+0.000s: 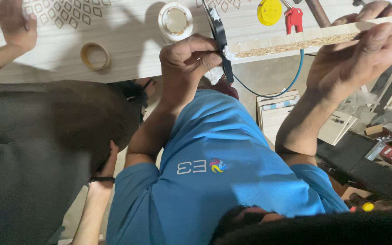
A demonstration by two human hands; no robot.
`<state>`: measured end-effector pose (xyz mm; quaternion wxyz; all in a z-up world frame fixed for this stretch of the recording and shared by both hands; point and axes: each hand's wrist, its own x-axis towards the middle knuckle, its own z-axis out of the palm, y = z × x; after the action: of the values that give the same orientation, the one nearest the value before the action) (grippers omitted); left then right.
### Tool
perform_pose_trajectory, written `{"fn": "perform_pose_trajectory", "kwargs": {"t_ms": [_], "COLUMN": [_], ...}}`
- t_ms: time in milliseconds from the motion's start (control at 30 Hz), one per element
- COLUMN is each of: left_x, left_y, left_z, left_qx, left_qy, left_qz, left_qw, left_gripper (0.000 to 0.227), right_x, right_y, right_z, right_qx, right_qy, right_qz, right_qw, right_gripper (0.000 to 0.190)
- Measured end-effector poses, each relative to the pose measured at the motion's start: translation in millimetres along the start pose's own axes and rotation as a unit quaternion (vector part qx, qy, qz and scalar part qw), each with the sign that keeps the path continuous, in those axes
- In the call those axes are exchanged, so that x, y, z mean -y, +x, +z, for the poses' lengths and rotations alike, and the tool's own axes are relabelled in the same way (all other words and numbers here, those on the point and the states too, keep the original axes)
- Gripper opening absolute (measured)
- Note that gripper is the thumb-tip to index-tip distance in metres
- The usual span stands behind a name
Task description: The person applies glue to the edge of a rectangular wooden piece using a small brush. They repeatedly dip the brush into a container and spread the adhesive along the wood's edge while standing at a workbench.
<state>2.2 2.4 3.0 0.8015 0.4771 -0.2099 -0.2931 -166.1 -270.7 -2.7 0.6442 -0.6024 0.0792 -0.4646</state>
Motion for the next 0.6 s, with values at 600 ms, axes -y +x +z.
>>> {"fn": "perform_pose_trajectory", "kwargs": {"t_ms": [600], "left_x": [-18.4], "left_y": [2.4], "left_z": [-0.9], "left_qx": [0.004], "left_qy": [-0.125], "left_qz": [-0.074], "left_qw": [0.989], "left_gripper": [0.026], "right_x": [17.5], "right_y": [9.2], "right_z": [26.1], "right_qx": [0.015], "right_qy": [-0.022], "right_qz": [-0.022], "right_qw": [0.999], "right_gripper": [0.025]}}
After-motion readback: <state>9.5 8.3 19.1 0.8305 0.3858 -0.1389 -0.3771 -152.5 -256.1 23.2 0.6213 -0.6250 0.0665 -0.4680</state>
